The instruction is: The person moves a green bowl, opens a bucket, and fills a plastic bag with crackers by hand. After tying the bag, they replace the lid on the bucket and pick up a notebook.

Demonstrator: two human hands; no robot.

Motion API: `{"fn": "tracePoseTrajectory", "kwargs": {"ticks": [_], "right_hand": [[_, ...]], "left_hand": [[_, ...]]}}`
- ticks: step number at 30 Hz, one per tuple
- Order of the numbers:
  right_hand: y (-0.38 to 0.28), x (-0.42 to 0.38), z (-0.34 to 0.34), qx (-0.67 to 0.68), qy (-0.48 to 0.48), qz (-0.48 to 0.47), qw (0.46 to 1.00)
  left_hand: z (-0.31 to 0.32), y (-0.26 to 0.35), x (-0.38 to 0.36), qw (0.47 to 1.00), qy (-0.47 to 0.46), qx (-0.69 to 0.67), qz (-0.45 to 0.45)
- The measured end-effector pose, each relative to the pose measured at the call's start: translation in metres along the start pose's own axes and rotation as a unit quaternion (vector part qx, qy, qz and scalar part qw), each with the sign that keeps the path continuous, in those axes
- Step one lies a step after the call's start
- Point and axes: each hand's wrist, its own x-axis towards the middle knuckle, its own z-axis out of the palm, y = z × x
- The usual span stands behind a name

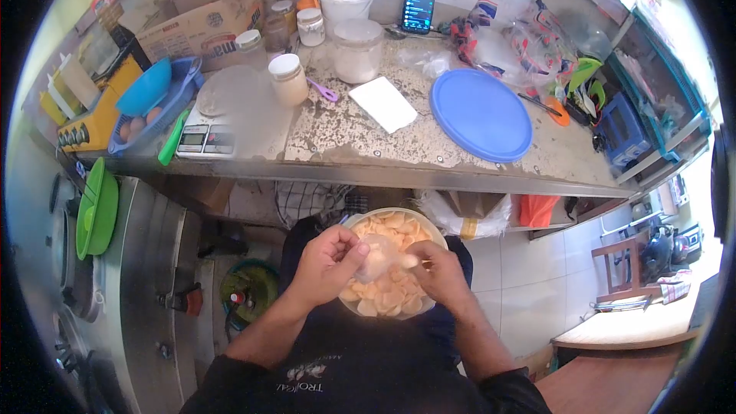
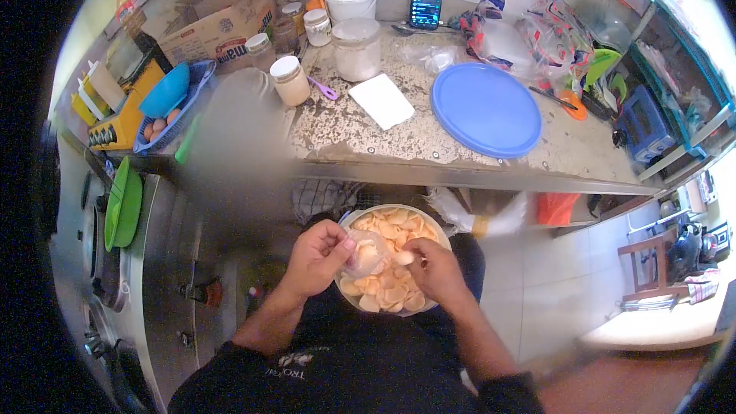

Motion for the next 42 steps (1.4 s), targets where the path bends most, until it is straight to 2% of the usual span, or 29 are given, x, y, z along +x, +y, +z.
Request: {"fn": "tracePoseTrajectory", "kwargs": {"ticks": [1, 2, 4, 5, 9, 10, 11, 12, 14, 15, 19, 21, 22, 24, 25, 27, 31, 33, 34, 36, 37, 40, 42], "right_hand": [[0.008, 0.0, -0.002, 0.063, 0.023, -0.023, 0.997], [0.008, -0.001, -0.006, 0.064, 0.022, -0.022, 0.997], [0.0, -0.003, -0.016, 0.209, 0.031, 0.049, 0.976], [-0.006, -0.003, -0.019, 0.25, 0.035, 0.052, 0.966], [-0.035, -0.004, -0.031, 0.317, 0.054, 0.047, 0.946], [-0.039, -0.002, -0.033, 0.215, 0.063, -0.06, 0.973], [-0.044, -0.002, -0.034, 0.111, 0.068, -0.162, 0.978], [-0.053, -0.002, -0.036, 0.115, 0.064, -0.154, 0.979], [-0.074, -0.003, -0.037, -0.036, 0.017, -0.173, 0.984], [-0.081, -0.002, -0.031, -0.057, 0.036, -0.166, 0.984], [-0.079, 0.004, -0.027, -0.039, 0.05, -0.155, 0.986], [-0.071, 0.002, -0.025, 0.035, 0.139, -0.174, 0.974], [-0.072, 0.002, -0.024, 0.035, 0.139, -0.173, 0.974], [-0.078, 0.0, -0.023, -0.03, 0.143, -0.246, 0.958], [-0.078, 0.003, -0.02, -0.031, 0.146, -0.245, 0.958], [-0.074, 0.009, -0.01, -0.061, 0.102, -0.331, 0.936], [-0.059, 0.01, -0.023, -0.067, 0.151, -0.267, 0.949], [-0.036, 0.012, -0.026, 0.023, 0.126, -0.102, 0.987], [-0.026, 0.011, -0.023, 0.021, 0.128, -0.102, 0.986], [-0.004, 0.003, -0.012, -0.145, -0.01, -0.108, 0.983], [0.002, -0.001, -0.004, -0.174, -0.046, -0.087, 0.98], [0.01, -0.001, 0.015, -0.203, -0.028, -0.069, 0.976], [0.026, 0.005, 0.025, -0.199, -0.017, -0.076, 0.977]], "left_hand": [[0.001, 0.001, 0.001, 1.0, -0.004, 0.01, -0.006], [0.002, 0.002, 0.001, 1.0, -0.007, 0.021, -0.012], [0.003, -0.001, 0.004, 1.0, -0.014, 0.015, -0.012], [0.004, -0.003, 0.005, 1.0, -0.022, 0.01, -0.008], [0.009, -0.007, 0.008, 0.999, -0.028, 0.004, -0.025], [0.011, -0.007, 0.008, 0.999, -0.029, 0.011, -0.013], [0.012, -0.007, 0.007, 0.999, -0.03, 0.018, -0.006], [0.014, -0.006, 0.006, 0.999, -0.028, 0.017, -0.017], [0.016, -0.002, 0.003, 0.999, -0.036, -0.016, -0.019], [0.016, -0.001, 0.003, 0.998, -0.045, -0.027, -0.018], [0.018, 0.001, -0.002, 0.999, -0.04, -0.016, -0.023], [0.018, 0.001, -0.003, 0.999, -0.041, -0.022, -0.026], [0.018, 0.0, -0.004, 0.999, -0.042, -0.022, -0.027], [0.018, -0.001, -0.004, 0.998, -0.043, -0.03, -0.022], [0.019, 0.001, -0.003, 0.998, -0.046, -0.03, -0.022], [0.02, 0.005, -0.006, 0.999, -0.023, -0.029, -0.031], [0.008, 0.002, -0.012, 1.0, -0.01, -0.024, -0.015], [-0.001, 0.006, -0.016, 0.999, 0.043, 0.02, -0.001], [-0.007, 0.007, -0.016, 0.999, 0.041, 0.019, 0.0], [-0.021, 0.011, -0.016, 0.983, 0.09, 0.162, 0.012], [-0.027, 0.012, -0.016, 0.974, 0.105, 0.2, -0.008], [-0.028, 0.029, -0.016, 0.96, 0.111, 0.254, 0.021], [-0.026, 0.031, -0.016, 0.966, 0.114, 0.232, 0.007]]}}
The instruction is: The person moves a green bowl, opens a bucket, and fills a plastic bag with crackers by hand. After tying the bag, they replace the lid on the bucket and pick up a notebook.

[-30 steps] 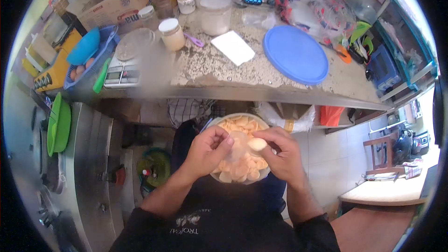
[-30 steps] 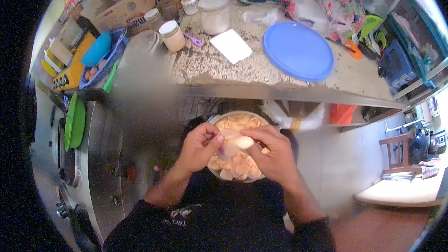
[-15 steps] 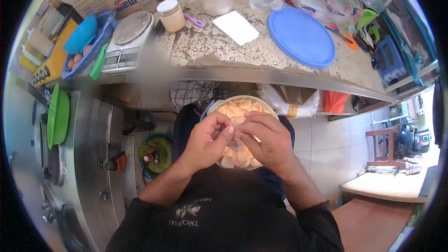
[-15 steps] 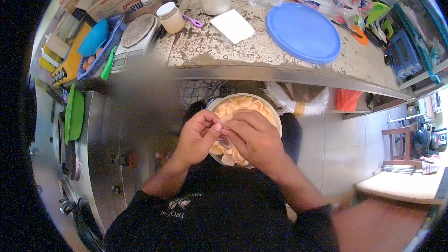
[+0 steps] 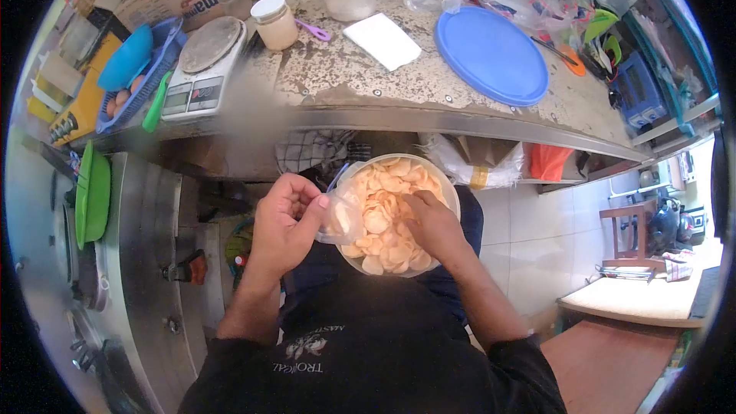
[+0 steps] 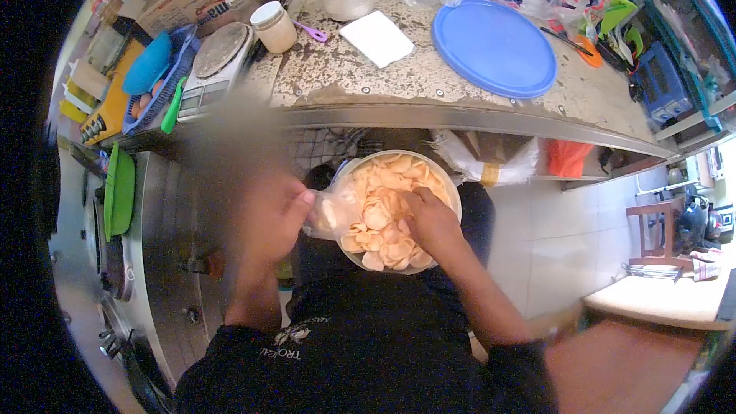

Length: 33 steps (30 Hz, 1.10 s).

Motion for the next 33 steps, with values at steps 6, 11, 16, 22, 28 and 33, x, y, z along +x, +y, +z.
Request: {"fn": "tracePoseTrajectory", "kwargs": {"ticks": [6, 11, 16, 22, 28, 33], "right_hand": [[0.0, 0.0, -0.01, -0.041, -0.112, 0.087, 0.989], [0.004, 0.011, -0.009, -0.035, 0.02, 0.029, 0.999], [0.022, 0.026, 0.012, -0.136, -0.06, -0.025, 0.989], [0.023, 0.021, 0.011, -0.135, -0.046, -0.047, 0.989], [-0.036, 0.003, -0.073, 0.232, 0.057, -0.015, 0.971], [-0.096, -0.029, -0.158, 0.389, 0.039, -0.432, 0.813]], "left_hand": [[0.005, -0.007, -0.004, 0.993, -0.033, -0.108, -0.032], [0.01, -0.006, -0.005, 0.98, -0.059, -0.186, -0.026], [0.001, -0.002, -0.006, 0.982, -0.048, -0.184, -0.008], [-0.011, -0.021, -0.006, 0.975, -0.053, -0.217, -0.016], [-0.012, -0.017, -0.007, 0.976, -0.046, -0.211, -0.028], [-0.009, -0.026, 0.001, 0.979, -0.094, -0.182, -0.01]]}}
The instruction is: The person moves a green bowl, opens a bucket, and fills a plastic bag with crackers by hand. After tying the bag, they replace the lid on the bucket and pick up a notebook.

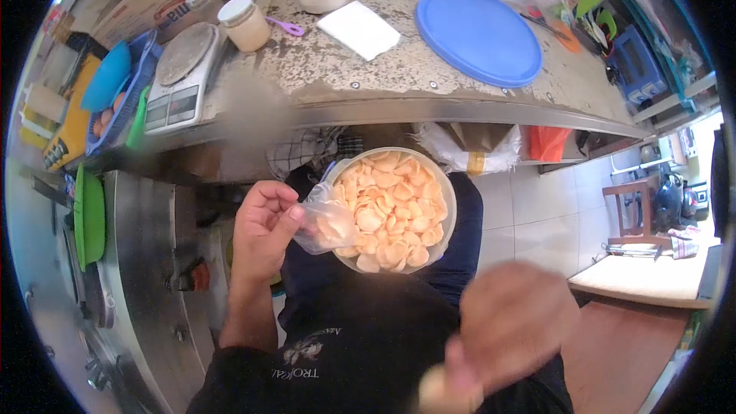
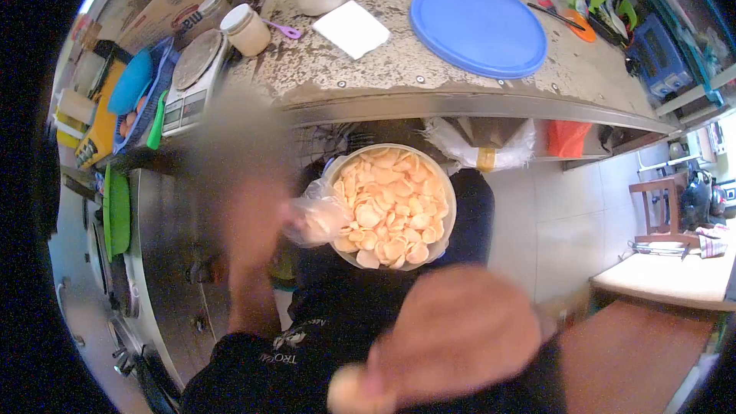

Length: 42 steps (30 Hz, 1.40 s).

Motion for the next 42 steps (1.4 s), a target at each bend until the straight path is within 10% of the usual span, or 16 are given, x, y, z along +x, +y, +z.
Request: {"fn": "tracePoseTrajectory", "kwargs": {"ticks": [4, 6, 8, 12, 19, 34, 42], "right_hand": [[-0.002, 0.006, -0.004, 0.221, -0.115, -0.056, 0.967], [0.01, -0.003, 0.001, -0.064, -0.021, 0.0, 0.998], [0.045, -0.02, 0.012, -0.229, 0.003, 0.326, 0.917], [0.119, -0.097, 0.038, -0.419, -0.207, 0.429, 0.773], [0.147, -0.129, 0.047, -0.376, -0.138, 0.414, 0.818], [0.136, -0.118, 0.034, -0.314, -0.14, 0.464, 0.816], [0.118, -0.118, 0.008, -0.077, 0.137, 0.507, 0.848]], "left_hand": [[0.012, 0.008, -0.005, 1.0, 0.026, 0.008, -0.008], [0.018, 0.015, -0.005, 0.989, 0.051, 0.135, -0.04], [0.013, 0.012, -0.005, 0.973, 0.036, 0.227, 0.008], [0.014, 0.013, -0.004, 0.959, 0.044, 0.278, 0.02], [0.032, 0.014, 0.0, 0.999, 0.001, -0.038, -0.009], [0.058, -0.008, 0.015, 0.988, -0.017, -0.145, -0.055], [0.06, -0.008, 0.015, 0.987, -0.027, -0.154, -0.03]]}}
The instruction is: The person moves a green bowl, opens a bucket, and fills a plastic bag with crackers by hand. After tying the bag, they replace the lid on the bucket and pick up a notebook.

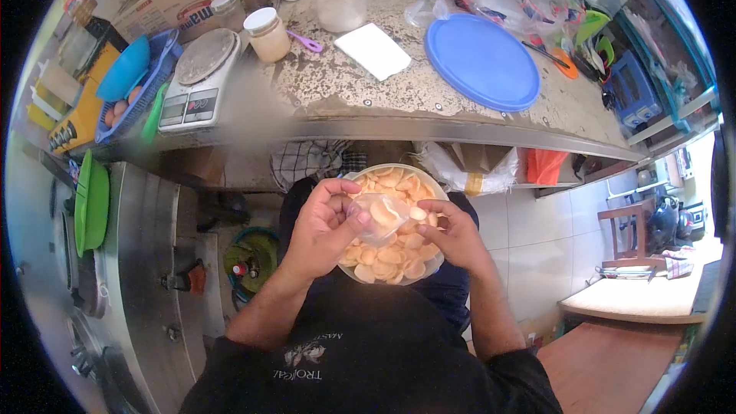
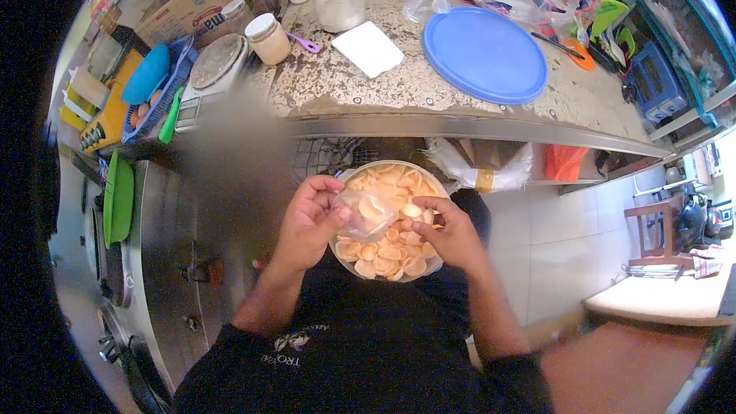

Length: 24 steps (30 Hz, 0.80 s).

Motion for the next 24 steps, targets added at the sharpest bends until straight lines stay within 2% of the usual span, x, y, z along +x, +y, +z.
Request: {"fn": "tracePoseTrajectory", "kwargs": {"ticks": [1, 2, 3, 5, 9, 11, 12, 13, 14, 17, 21, 24], "right_hand": [[0.0, 0.0, -0.002, 0.134, -0.016, 0.066, 0.989], [0.001, -0.001, -0.003, 0.201, -0.013, 0.049, 0.978], [-0.002, -0.002, -0.004, 0.2, -0.014, 0.048, 0.978], [-0.019, -0.007, -0.008, 0.299, 0.0, 0.073, 0.951], [-0.053, -0.014, -0.014, 0.333, -0.039, 0.079, 0.939], [-0.074, -0.014, -0.012, 0.212, -0.064, 0.053, 0.974], [-0.084, -0.012, -0.008, 0.213, -0.065, 0.052, 0.974], [-0.093, -0.009, -0.002, 0.059, -0.032, -0.044, 0.997], [-0.099, -0.006, 0.001, -0.098, 0.002, -0.141, 0.985], [-0.099, 0.003, 0.008, -0.157, 0.017, -0.17, 0.973], [-0.094, 0.007, 0.011, -0.145, 0.018, -0.185, 0.972], [-0.091, 0.004, 0.005, -0.119, 0.012, -0.158, 0.98]], "left_hand": [[0.002, 0.0, 0.0, 1.0, 0.002, -0.005, 0.002], [0.002, -0.001, 0.001, 1.0, 0.002, -0.006, 0.002], [0.002, -0.003, 0.001, 1.0, -0.003, -0.003, 0.003], [0.003, -0.004, 0.002, 1.0, -0.006, 0.0, 0.005], [0.009, -0.002, 0.002, 0.999, -0.035, 0.002, -0.02], [0.013, -0.004, 0.001, 0.999, -0.039, -0.011, -0.023], [0.013, -0.007, 0.001, 0.999, -0.042, -0.002, -0.016], [0.012, -0.009, 0.001, 0.999, -0.044, 0.006, -0.01], [0.012, -0.011, 0.001, 0.999, -0.044, 0.006, -0.008], [0.01, -0.012, -0.002, 0.999, -0.052, 0.006, -0.004], [0.005, -0.013, -0.005, 0.999, -0.049, 0.003, -0.01], [0.005, -0.01, -0.006, 0.999, -0.048, 0.02, -0.006]]}}
